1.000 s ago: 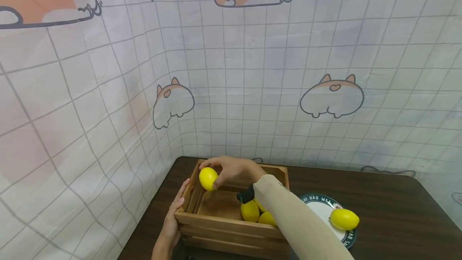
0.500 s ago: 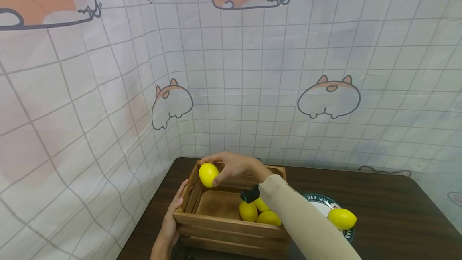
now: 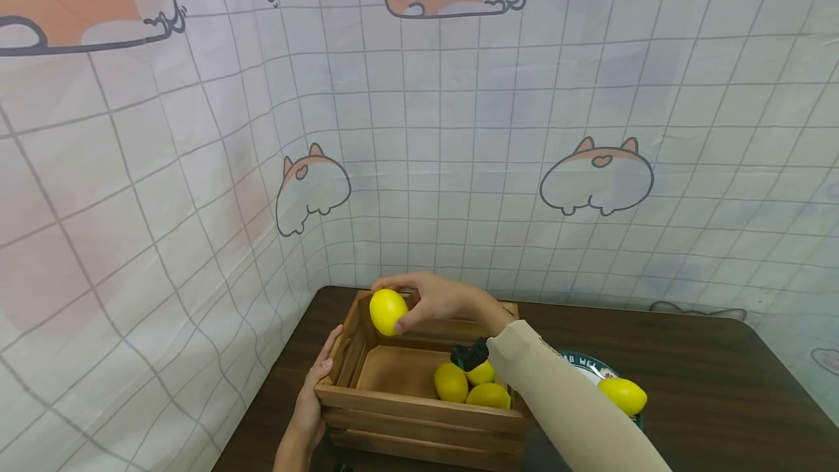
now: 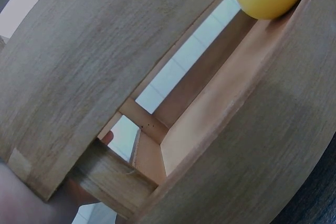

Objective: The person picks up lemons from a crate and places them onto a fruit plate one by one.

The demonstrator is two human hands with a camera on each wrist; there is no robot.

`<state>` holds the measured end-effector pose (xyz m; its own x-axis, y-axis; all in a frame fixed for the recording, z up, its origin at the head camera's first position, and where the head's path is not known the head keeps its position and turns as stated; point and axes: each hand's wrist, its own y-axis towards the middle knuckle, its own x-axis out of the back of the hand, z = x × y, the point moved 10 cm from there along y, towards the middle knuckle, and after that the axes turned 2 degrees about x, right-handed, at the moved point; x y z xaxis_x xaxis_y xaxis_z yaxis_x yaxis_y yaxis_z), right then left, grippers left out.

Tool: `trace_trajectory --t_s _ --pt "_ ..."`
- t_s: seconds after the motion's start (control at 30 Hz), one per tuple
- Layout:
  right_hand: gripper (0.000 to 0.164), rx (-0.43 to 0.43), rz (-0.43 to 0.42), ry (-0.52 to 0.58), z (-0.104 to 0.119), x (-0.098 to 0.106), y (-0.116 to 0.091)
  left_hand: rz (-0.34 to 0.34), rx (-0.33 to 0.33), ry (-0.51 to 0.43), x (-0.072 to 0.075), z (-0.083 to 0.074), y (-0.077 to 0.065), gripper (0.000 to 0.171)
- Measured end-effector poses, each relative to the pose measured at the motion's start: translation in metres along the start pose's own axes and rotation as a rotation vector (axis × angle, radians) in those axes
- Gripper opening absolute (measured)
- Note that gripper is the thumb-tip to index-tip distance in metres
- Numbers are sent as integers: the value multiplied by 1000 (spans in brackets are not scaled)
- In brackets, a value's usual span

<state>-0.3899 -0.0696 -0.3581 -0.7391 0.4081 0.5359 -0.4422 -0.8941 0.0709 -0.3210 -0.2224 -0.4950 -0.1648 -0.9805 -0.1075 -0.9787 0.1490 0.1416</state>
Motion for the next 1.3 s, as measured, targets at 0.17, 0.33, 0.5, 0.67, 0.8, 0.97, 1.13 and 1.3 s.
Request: trace_trajectory --t_s 0.17,0.33,0.5,0.67,0.8,0.97,1.13,1.3 --pt "72 1 -20 27 5 2 -12 -4 -6 -5 1 0 0 61" --pt "73 -12 -45 21 6 7 -25 -12 -13 5 2 0 1 59" --pt "72 19 -82 -11 8 15 -38 -17 -5 8 2 1 1 57" --pt "72 62 -114 -9 11 21 -48 -5 -12 -2 1 0 0 58" --pt "75 68 -141 3 12 26 -59 8 -24 -13 0 0 1 58" --pt "77 80 -169 -2 14 32 -73 14 -31 -15 -1 -1 2 58" --pt "77 97 -191 4 10 36 -86 -1 -20 -3 1 0 1 58" --pt "77 112 -212 64 6 39 -97 3 -25 -13 0 0 1 58"
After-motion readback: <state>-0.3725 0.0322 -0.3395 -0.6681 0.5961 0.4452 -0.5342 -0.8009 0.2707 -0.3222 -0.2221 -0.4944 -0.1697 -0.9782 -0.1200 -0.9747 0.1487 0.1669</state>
